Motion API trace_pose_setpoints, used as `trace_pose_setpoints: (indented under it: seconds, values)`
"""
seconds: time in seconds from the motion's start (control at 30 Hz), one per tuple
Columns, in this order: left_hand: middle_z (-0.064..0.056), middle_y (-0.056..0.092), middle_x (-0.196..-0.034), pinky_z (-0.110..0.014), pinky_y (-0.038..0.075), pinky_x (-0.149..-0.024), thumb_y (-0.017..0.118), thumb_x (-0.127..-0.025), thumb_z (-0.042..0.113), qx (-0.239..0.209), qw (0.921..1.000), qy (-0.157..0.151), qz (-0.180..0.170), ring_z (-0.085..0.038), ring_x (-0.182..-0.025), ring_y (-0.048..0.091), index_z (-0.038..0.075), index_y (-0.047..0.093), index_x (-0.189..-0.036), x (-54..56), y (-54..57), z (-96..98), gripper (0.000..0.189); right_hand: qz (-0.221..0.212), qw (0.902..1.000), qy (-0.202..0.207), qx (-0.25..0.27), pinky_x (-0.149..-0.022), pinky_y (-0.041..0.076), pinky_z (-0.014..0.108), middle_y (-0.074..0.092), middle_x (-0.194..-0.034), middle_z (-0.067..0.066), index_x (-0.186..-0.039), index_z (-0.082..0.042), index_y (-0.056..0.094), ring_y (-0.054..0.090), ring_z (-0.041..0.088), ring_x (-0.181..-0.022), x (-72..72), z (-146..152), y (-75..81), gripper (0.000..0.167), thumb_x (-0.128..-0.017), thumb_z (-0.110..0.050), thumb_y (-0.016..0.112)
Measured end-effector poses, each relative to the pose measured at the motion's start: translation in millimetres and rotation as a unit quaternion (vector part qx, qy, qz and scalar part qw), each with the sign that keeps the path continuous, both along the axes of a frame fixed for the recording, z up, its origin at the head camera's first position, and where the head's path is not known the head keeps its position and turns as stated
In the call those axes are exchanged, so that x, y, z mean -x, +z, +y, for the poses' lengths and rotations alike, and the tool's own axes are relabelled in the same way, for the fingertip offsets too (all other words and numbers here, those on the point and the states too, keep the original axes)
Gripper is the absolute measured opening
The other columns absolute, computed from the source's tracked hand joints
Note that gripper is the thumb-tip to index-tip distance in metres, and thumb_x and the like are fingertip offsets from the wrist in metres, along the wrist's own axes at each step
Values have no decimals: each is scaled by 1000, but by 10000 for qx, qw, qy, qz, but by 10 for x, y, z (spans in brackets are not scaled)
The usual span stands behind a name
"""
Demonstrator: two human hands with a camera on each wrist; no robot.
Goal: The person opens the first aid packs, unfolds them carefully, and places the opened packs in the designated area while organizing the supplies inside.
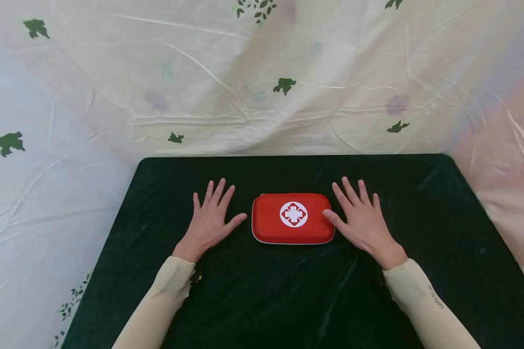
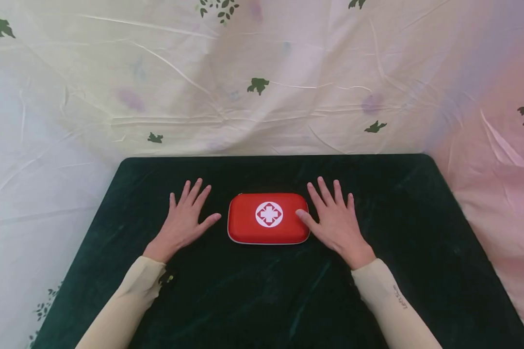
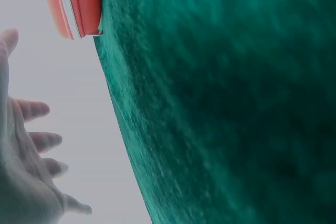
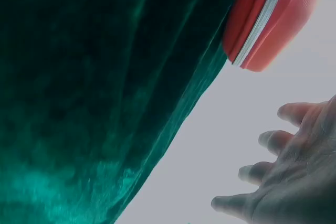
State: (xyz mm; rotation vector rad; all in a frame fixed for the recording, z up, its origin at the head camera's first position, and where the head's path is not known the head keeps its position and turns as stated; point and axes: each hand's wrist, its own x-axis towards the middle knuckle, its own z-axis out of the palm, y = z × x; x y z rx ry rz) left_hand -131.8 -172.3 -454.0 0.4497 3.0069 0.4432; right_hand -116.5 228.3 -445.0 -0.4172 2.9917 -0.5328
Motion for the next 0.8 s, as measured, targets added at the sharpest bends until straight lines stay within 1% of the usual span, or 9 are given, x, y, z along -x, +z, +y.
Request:
trace_pose_setpoints:
  seconds: [0.1,0.27,0.4,0.5,0.6,0.7,0.8]
  values:
    - [-7,9,-174,-72,5,-119,40,-95,79,-208,9997,-123,20,-36,-159,1,18,26,-166,2,11,25,95,-71,9999,67,90,-116,4,77,2,-174,7,-168,-21,16,-5,45,-157,2,-40,-16,87,-100,-70,42]
    - [-4,16,-173,-68,12,-121,44,-98,74,-448,9980,-442,87,-32,-159,7,19,29,-165,36,44,69,89,-109,9996,230,134,-116,6,76,5,-174,5,-167,-21,18,-3,45,-157,-7,-109,-37,87,-100,-70,43]
    - [-2,18,-173,-64,14,-123,48,-99,69,-748,9946,-712,-25,-28,-159,8,18,30,-164,96,57,108,85,-137,9994,310,77,-117,5,76,7,-174,6,-167,-21,19,-2,45,-157,-11,-158,-50,88,-99,-71,43]
    - [0,19,-172,-60,14,-124,50,-100,66,-1034,9909,-850,-164,-26,-159,9,19,30,-164,143,53,128,83,-157,9992,357,16,-117,5,76,8,-174,7,-167,-20,20,-1,45,-157,-11,-191,-55,88,-99,-71,43]
    - [1,22,-172,-56,17,-125,52,-100,64,-1286,9869,-920,-332,-24,-159,12,19,31,-164,186,43,145,81,-205,9990,405,-32,-117,5,76,9,-174,8,-167,-20,20,-1,45,-157,-15,-218,-58,89,-98,-72,44]
    - [1,27,-170,-55,22,-124,54,-101,61,-1569,9816,-968,-503,-22,-158,18,18,34,-163,236,26,157,78,-261,9986,464,-51,-117,5,75,9,-174,7,-167,-21,20,-1,44,-157,-15,-239,-66,90,-98,-72,45]
    - [-2,32,-168,-55,28,-122,56,-102,57,-1876,9743,-1076,-622,-24,-155,27,15,35,-162,293,7,156,76,-310,9981,528,-69,-117,6,75,8,-174,6,-167,-21,20,0,43,-157,-13,-257,-82,91,-97,-73,47]
